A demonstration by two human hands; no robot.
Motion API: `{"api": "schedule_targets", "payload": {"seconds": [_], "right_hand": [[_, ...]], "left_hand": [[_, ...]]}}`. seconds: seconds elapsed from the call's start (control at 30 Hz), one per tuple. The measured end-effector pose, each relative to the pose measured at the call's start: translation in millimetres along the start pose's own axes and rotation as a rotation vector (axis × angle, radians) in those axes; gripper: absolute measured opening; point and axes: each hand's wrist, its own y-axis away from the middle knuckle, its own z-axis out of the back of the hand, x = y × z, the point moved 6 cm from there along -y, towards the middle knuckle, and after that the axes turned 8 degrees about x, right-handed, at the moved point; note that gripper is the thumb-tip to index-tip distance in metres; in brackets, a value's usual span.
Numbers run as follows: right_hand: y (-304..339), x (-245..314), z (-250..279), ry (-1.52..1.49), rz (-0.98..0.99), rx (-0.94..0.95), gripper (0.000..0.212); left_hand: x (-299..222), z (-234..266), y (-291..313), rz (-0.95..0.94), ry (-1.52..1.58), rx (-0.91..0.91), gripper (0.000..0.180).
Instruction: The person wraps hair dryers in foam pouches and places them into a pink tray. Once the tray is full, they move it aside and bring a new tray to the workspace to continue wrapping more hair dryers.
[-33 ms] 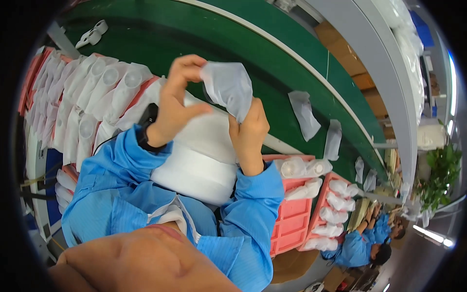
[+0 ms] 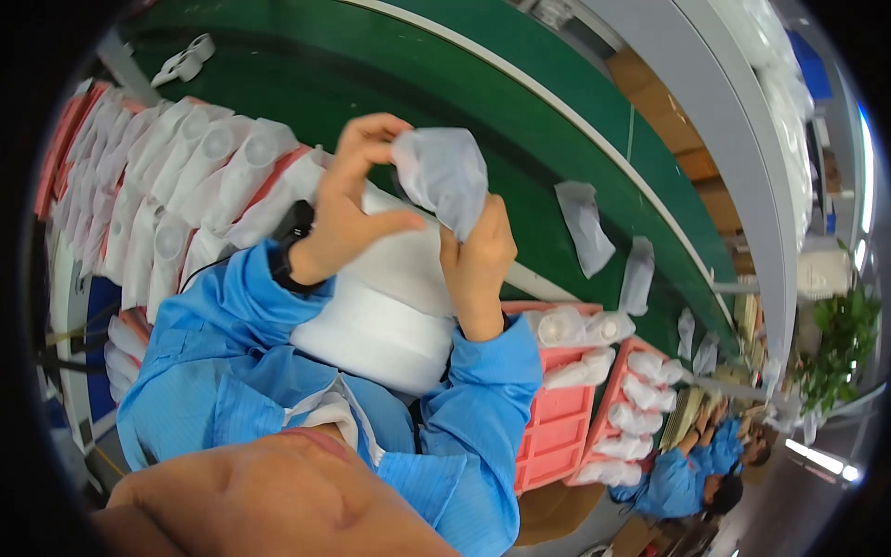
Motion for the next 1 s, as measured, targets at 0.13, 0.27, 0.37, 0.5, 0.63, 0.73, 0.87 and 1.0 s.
{"api": "schedule_targets", "payload": {"seconds": [0.13,0.27,0.37,0.5,0.63,0.73,0.87,1.0], "right_hand": [[6,8,3,0.045,0.065,0.008,0.027],[11,1,1,-0.548,-0.185,0.12,0.028],[9,-14,-6,-0.815,-0.383,0.285,0.033],[2,-64,-22,-0.66,-0.437,0.334,0.042],[3,-103,-42,-0.217,-0.395,0.344,0.048],[1,-102,-42,0.504,-0.248,0.298,0.051],[-2,-72,-39,0.294,-0.143,0.325,0.049],[-5,-54,-35,0.028,-0.253,0.339,0.046]], "left_hand": [[-22,-3,1,-0.109,-0.275,0.02,0.026],[-27,3,0,-0.207,-0.389,-0.003,0.018],[-1,23,-18,0.072,-0.078,-0.114,0.013],[44,39,-74,0.275,-0.237,0.144,0.019],[96,77,-122,0.478,-0.662,0.219,0.042],[137,161,-142,0.801,-1.064,0.193,0.05],[170,318,-111,0.893,-1.501,-0.132,0.03],[183,418,-78,0.889,-1.69,-0.277,0.038]]}}
